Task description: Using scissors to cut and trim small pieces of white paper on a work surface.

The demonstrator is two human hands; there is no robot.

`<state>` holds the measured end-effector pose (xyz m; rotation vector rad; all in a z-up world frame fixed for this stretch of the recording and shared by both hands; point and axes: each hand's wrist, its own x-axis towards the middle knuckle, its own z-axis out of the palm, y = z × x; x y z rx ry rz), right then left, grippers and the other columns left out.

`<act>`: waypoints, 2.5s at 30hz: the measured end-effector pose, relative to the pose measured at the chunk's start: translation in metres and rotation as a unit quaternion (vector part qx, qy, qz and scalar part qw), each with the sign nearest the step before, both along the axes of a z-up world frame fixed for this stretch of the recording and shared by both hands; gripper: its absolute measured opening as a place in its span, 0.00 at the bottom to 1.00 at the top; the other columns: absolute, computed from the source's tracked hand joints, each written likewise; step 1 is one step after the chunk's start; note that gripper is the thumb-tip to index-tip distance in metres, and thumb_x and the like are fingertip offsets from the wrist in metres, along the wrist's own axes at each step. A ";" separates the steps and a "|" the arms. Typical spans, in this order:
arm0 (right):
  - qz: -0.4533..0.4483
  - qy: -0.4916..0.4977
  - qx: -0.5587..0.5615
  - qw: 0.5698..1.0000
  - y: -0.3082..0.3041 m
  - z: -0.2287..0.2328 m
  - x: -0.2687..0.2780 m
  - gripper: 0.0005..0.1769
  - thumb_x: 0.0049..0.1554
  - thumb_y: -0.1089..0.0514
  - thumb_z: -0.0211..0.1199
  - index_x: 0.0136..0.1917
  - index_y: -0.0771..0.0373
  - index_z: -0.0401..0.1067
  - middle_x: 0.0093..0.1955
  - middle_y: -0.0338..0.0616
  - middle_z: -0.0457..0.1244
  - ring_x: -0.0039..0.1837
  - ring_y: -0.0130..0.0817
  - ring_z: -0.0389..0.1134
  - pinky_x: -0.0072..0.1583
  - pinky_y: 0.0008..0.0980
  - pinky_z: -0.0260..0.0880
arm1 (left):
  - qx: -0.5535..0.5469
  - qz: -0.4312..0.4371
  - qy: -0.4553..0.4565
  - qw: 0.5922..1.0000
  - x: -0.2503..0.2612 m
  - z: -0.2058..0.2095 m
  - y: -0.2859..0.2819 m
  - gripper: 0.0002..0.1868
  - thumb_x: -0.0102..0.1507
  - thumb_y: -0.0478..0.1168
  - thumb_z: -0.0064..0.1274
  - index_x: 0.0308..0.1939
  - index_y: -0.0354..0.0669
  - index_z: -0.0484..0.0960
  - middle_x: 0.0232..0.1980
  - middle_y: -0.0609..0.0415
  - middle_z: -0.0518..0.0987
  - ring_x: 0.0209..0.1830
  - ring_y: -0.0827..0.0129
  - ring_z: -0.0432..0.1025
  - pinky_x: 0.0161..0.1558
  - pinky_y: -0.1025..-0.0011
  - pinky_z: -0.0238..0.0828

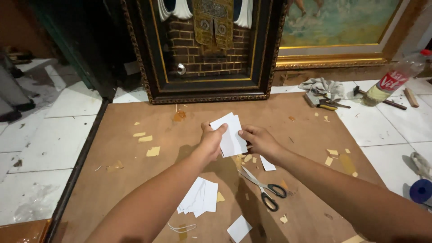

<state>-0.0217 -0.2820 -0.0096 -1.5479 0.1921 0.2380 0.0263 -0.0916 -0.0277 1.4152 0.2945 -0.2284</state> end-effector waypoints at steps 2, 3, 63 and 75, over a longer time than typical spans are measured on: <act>0.005 -0.012 0.003 1.000 -0.003 0.005 -0.007 0.24 0.68 0.52 0.71 0.71 0.68 0.79 0.55 0.57 0.72 0.53 0.45 0.77 0.49 0.45 0.84 | -0.001 0.004 -0.017 1.000 -0.006 0.003 -0.002 0.43 0.70 0.48 0.66 0.81 0.47 0.56 0.72 0.37 0.70 0.77 0.42 0.70 0.70 0.43 0.74; 0.001 -0.027 -0.010 1.000 -0.003 0.012 -0.011 0.21 0.67 0.54 0.72 0.68 0.69 0.80 0.53 0.54 0.72 0.52 0.42 0.76 0.48 0.41 0.84 | -0.017 -0.006 -0.031 0.999 -0.010 0.008 -0.001 0.41 0.69 0.44 0.67 0.79 0.44 0.59 0.69 0.38 0.72 0.73 0.45 0.71 0.67 0.45 0.75; 0.287 0.015 -0.641 0.712 -0.076 -0.057 -0.121 0.32 0.60 0.39 0.74 0.69 0.56 0.75 0.60 0.44 0.71 0.66 0.47 0.78 0.61 0.45 0.86 | -0.023 -0.060 -0.036 0.997 -0.024 -0.013 0.048 0.18 0.71 0.38 0.66 0.62 0.36 0.82 0.49 0.46 0.81 0.42 0.59 0.86 0.44 0.59 0.95; 0.173 0.104 -0.219 0.955 -0.056 -0.084 -0.078 0.26 0.60 0.60 0.71 0.70 0.71 0.79 0.45 0.55 0.72 0.41 0.39 0.75 0.42 0.42 0.87 | -0.033 -0.025 -0.052 0.998 -0.022 0.011 0.073 0.21 0.72 0.37 0.61 0.67 0.32 0.77 0.51 0.43 0.81 0.43 0.59 0.83 0.48 0.57 0.94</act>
